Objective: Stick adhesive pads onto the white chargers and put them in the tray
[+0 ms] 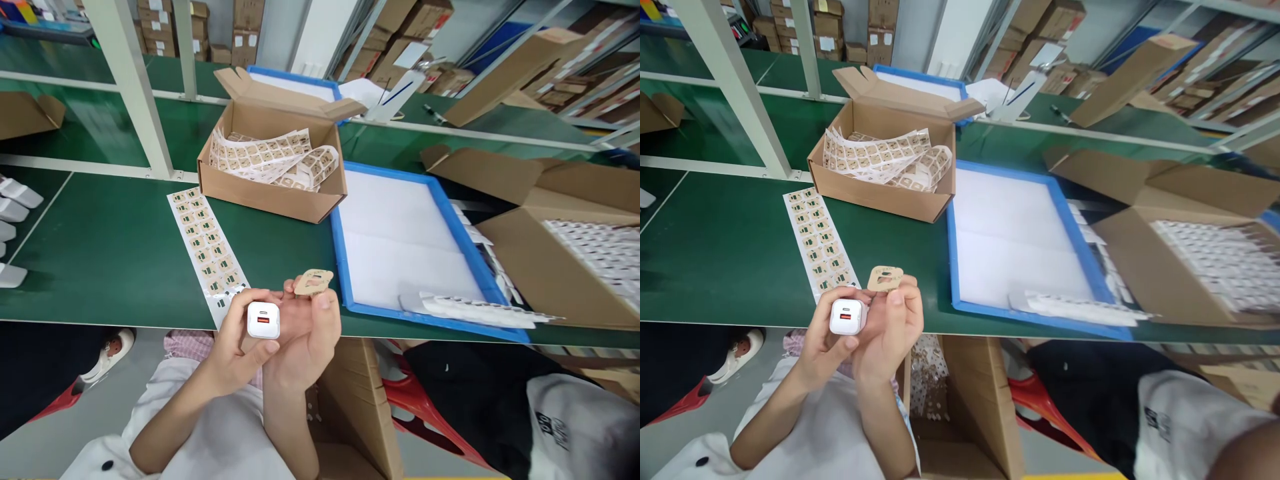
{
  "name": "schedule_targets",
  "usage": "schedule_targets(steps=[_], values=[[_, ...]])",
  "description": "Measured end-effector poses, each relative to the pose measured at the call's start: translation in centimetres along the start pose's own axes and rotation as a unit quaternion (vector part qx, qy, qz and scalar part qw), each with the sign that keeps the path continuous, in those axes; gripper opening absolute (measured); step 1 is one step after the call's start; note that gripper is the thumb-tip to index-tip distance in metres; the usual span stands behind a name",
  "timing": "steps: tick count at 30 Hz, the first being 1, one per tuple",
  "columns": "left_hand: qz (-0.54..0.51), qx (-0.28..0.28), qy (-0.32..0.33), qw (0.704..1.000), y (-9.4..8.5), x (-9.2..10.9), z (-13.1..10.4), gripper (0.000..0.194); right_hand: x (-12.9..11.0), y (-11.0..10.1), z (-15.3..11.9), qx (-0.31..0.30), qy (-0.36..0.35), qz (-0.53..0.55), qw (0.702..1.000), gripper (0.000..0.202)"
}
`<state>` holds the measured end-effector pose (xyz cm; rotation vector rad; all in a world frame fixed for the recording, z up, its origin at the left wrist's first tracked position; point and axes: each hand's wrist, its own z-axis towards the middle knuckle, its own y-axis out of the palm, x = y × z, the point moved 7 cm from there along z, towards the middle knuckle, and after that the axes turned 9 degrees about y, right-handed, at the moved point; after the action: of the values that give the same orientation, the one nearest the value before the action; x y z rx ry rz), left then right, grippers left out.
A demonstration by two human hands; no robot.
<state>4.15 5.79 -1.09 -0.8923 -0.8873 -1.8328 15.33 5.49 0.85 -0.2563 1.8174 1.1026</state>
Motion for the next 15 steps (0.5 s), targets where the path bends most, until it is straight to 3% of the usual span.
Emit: schedule_targets(steps=[3,6,11,15], values=[[0.023,0.004,0.036,0.999,-0.8,0.7,0.5,0.034,-0.7,0.1,-0.2,-0.042,-0.01,-0.019,0.999,0.029],[0.034,-0.03,0.088,0.995,-1.1,1.3,0.7,0.038,-1.2,-0.2,-1.3,-0.096,-0.001,-0.035,0.995,0.03],[0.075,-0.063,0.089,0.991,-1.4,1.9,0.5,0.051,-1.2,-1.4,-3.8,-0.113,0.031,-0.049,0.992,0.034],[0.094,-0.06,0.122,0.986,-1.4,2.8,0.6,0.06,-0.4,-1.2,-4.7,-0.134,0.07,-0.051,0.987,0.039]])
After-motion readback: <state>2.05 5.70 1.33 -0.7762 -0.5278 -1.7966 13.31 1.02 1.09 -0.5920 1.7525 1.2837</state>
